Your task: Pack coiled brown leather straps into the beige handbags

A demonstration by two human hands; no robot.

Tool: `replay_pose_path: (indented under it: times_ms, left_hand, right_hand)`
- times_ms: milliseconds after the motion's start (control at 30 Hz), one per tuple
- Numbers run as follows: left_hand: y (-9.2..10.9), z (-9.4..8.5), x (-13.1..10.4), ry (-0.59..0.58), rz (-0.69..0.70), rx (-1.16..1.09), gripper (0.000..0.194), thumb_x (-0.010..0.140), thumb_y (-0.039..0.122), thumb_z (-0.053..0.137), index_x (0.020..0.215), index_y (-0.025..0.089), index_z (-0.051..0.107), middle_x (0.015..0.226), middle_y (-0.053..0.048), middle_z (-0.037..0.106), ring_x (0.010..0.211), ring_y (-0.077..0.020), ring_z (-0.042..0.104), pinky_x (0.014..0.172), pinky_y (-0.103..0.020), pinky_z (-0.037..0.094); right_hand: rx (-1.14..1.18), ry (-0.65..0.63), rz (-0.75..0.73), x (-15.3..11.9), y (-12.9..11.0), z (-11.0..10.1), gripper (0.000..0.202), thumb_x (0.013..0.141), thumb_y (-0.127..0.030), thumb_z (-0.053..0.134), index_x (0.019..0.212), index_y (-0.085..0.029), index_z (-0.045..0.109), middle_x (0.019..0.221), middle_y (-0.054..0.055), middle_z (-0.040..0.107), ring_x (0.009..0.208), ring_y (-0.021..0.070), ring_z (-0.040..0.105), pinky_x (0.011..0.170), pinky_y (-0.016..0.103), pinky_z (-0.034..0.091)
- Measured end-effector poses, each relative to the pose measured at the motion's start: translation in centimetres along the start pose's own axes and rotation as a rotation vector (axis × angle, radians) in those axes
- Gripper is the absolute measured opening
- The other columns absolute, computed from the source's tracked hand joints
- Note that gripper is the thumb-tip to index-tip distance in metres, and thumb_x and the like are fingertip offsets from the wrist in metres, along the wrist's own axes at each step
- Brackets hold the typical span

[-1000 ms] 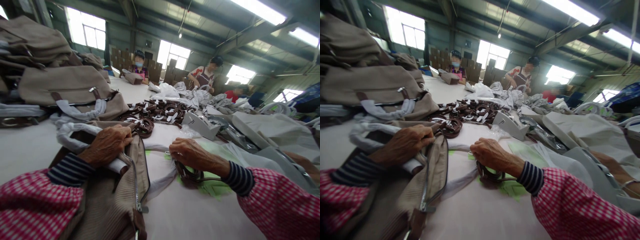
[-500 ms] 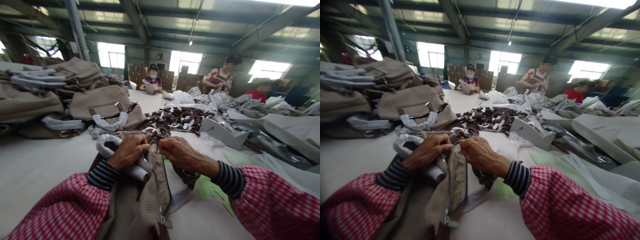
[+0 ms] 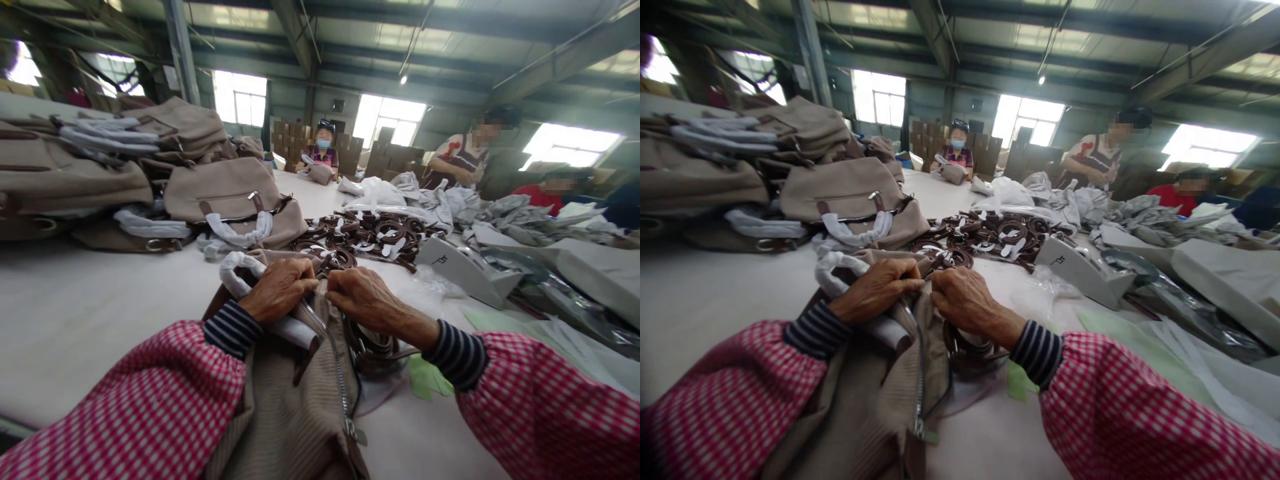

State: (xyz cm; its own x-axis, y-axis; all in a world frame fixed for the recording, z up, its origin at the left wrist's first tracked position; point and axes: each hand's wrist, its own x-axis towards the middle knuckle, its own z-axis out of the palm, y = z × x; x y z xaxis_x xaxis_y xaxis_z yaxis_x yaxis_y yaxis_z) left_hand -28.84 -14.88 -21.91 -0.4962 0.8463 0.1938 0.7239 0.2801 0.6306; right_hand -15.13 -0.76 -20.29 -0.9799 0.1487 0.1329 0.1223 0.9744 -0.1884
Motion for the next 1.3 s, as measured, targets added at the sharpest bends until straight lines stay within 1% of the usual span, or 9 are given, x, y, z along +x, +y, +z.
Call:
replay_pose_path:
  times_ms: [167,433,700,833,900,967,1067,1200,1300]
  left_hand:
    - [0.0,-0.1,0.1,0.000,-0.006,-0.023,0.014,0.084,0.025,0.063,0.072,0.018,0.062,0.074,-0.002,0.065,0.075,-0.0210,0.059,0.067,-0.033,0.036]
    - [0.0,0.1,0.1,0.017,-0.017,-0.013,0.021,0.086,0.032,0.065,0.071,0.018,0.064,0.071,-0.003,0.066,0.074,-0.0218,0.061,0.067,-0.033,0.038]
    - [0.2,0.0,0.0,0.013,-0.039,-0.034,0.023,0.084,0.036,0.066,0.070,0.018,0.065,0.070,-0.003,0.065,0.073,-0.0215,0.059,0.066,-0.032,0.037]
    - [0.0,-0.2,0.0,-0.009,-0.005,-0.038,0.025,0.085,0.037,0.064,0.072,0.017,0.068,0.072,-0.004,0.067,0.075,-0.0222,0.060,0.066,-0.033,0.037]
    - [-0.2,-0.3,-0.2,-0.049,0.024,-0.053,0.022,0.086,0.035,0.062,0.077,0.017,0.072,0.077,-0.005,0.070,0.079,-0.0234,0.063,0.069,-0.034,0.040]
    - [-0.5,-0.3,-0.4,-0.100,0.054,-0.065,0.018,0.083,0.026,0.060,0.085,0.018,0.076,0.088,-0.005,0.075,0.089,-0.0249,0.067,0.078,-0.035,0.044]
    - [-0.6,-0.1,-0.6,-0.112,0.058,0.021,0.030,0.074,0.013,0.057,0.093,0.020,0.078,0.101,-0.005,0.077,0.103,-0.0269,0.067,0.090,-0.038,0.044]
    - [-0.3,0.3,-0.7,-0.041,0.034,0.118,0.029,0.072,0.012,0.058,0.092,0.019,0.076,0.098,-0.007,0.074,0.103,-0.0279,0.064,0.091,-0.040,0.042]
    - [-0.5,0.4,-0.7,-0.046,0.081,0.010,0.022,0.072,0.016,0.058,0.085,0.019,0.076,0.091,-0.006,0.072,0.097,-0.0260,0.064,0.088,-0.038,0.041]
  right_hand:
    - [0.025,0.003,-0.005,-0.1,-0.1,0.1,0.015,0.093,-0.019,0.062,0.078,-0.018,0.067,0.070,0.001,0.062,0.064,0.0142,0.047,0.063,0.029,0.024]
    - [0.044,0.018,0.004,0.0,-0.1,0.5,0.013,0.089,-0.021,0.063,0.077,-0.018,0.066,0.069,0.001,0.061,0.063,0.0139,0.048,0.062,0.029,0.024]
    - [0.091,-0.004,0.021,0.3,-0.6,0.8,0.015,0.091,-0.019,0.062,0.076,-0.017,0.064,0.070,0.000,0.060,0.064,0.0126,0.047,0.063,0.028,0.025]
    - [0.127,0.039,0.037,0.3,-0.6,1.4,0.014,0.092,-0.019,0.062,0.079,-0.017,0.065,0.070,0.000,0.060,0.066,0.0133,0.049,0.064,0.028,0.027]
    - [0.162,0.076,0.054,0.1,-0.3,2.0,0.012,0.092,-0.020,0.063,0.081,-0.017,0.066,0.072,0.000,0.062,0.068,0.0137,0.051,0.065,0.027,0.028]
    - [0.214,0.094,0.067,0.0,0.0,2.6,0.010,0.092,-0.019,0.063,0.083,-0.017,0.067,0.074,0.000,0.063,0.069,0.0137,0.053,0.065,0.027,0.028]
    - [0.281,0.099,0.074,0.3,0.5,3.4,0.009,0.088,-0.016,0.065,0.079,-0.017,0.065,0.072,-0.001,0.062,0.067,0.0130,0.052,0.063,0.026,0.027]
    - [0.378,0.100,0.035,0.7,0.9,3.5,0.012,0.084,-0.012,0.066,0.074,-0.016,0.061,0.069,-0.003,0.058,0.066,0.0111,0.049,0.062,0.026,0.026]
    - [0.427,0.072,0.002,0.7,1.3,3.0,0.016,0.081,-0.008,0.065,0.071,-0.016,0.056,0.065,-0.005,0.049,0.063,0.0095,0.043,0.061,0.026,0.024]
